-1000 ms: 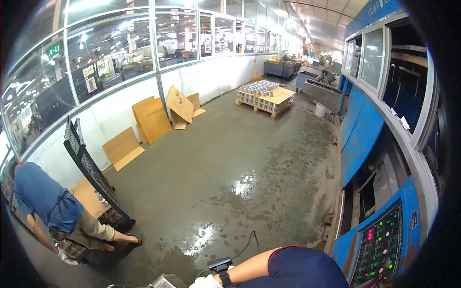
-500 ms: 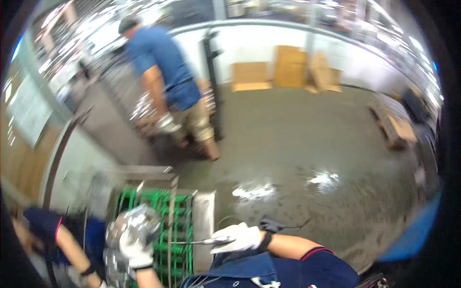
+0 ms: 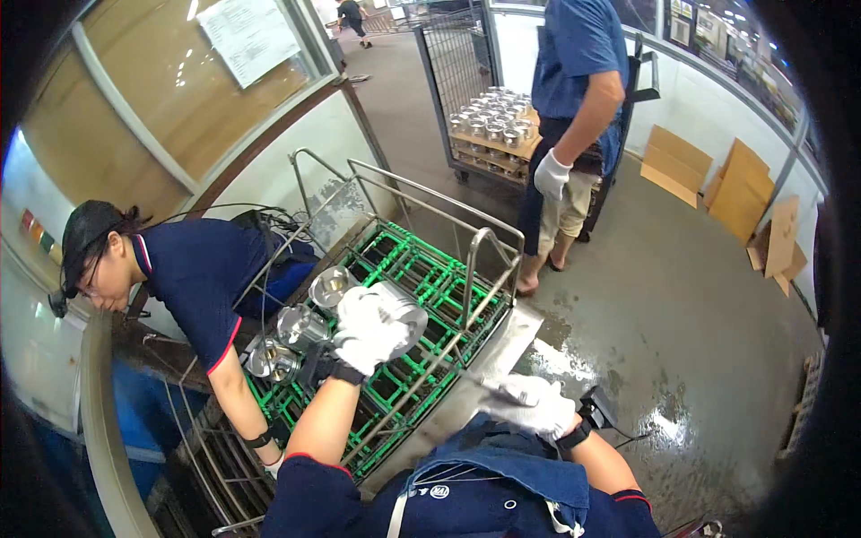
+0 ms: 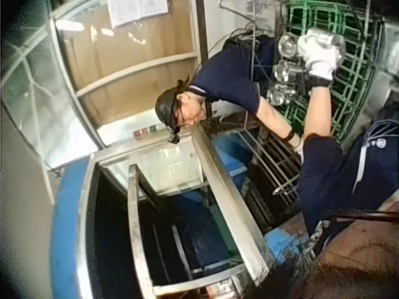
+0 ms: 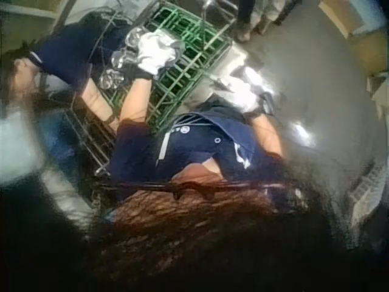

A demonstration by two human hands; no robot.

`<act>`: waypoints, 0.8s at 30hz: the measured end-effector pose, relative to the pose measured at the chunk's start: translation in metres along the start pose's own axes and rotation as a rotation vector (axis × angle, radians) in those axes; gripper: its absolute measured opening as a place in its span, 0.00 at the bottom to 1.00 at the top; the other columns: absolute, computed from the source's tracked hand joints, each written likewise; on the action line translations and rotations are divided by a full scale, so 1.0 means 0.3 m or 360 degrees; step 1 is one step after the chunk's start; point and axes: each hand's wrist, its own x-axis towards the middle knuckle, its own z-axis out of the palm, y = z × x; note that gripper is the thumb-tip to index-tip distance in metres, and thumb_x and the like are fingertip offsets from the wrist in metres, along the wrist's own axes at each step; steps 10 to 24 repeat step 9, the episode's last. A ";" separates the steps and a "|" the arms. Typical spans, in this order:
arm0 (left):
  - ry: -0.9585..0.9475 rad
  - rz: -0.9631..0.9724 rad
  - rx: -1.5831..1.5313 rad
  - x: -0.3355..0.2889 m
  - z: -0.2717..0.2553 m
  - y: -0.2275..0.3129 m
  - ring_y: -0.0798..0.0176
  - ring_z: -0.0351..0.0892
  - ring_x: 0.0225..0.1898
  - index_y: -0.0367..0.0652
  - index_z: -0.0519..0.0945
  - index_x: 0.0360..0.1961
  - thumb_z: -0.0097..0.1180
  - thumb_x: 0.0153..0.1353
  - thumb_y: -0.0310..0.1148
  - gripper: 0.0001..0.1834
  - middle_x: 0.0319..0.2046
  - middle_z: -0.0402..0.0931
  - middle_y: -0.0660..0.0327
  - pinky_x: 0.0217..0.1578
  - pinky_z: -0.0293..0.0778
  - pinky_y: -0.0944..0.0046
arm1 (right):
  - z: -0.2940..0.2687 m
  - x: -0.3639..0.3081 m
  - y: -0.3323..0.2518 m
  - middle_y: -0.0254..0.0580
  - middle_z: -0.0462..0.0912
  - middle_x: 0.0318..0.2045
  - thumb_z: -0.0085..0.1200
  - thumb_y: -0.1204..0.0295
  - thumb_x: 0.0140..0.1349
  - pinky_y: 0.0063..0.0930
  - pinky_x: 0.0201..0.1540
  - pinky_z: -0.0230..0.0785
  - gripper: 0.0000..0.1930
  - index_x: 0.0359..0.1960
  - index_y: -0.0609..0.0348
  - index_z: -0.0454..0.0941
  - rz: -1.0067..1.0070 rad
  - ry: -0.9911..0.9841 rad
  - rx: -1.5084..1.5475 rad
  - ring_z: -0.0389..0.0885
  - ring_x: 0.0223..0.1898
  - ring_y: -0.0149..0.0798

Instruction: Unload metal pistons from a cleaning machine basket into a transport cart.

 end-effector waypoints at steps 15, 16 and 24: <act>-0.0144 -0.0362 0.0465 0.233 0.228 0.093 0.41 0.63 0.57 0.42 0.70 0.58 0.47 0.57 0.42 0.28 0.55 0.66 0.50 0.56 0.55 0.35 | 0.144 0.122 0.384 0.45 0.83 0.32 0.58 0.53 0.58 0.34 0.44 0.73 0.17 0.41 0.50 0.80 -0.0227 0.0219 0.0270 0.82 0.36 0.46; -0.0144 -0.0362 0.0465 0.233 0.228 0.093 0.41 0.63 0.57 0.42 0.70 0.58 0.47 0.57 0.42 0.28 0.55 0.66 0.50 0.56 0.55 0.35 | 0.144 0.122 0.384 0.45 0.83 0.32 0.58 0.53 0.58 0.34 0.44 0.73 0.17 0.41 0.50 0.80 -0.0227 0.0219 0.0270 0.82 0.36 0.46; -0.0144 -0.0362 0.0465 0.233 0.228 0.093 0.41 0.63 0.57 0.42 0.70 0.58 0.47 0.57 0.42 0.28 0.55 0.66 0.50 0.56 0.55 0.35 | 0.144 0.122 0.384 0.45 0.83 0.32 0.58 0.53 0.58 0.34 0.44 0.73 0.17 0.41 0.50 0.80 -0.0227 0.0219 0.0270 0.82 0.36 0.46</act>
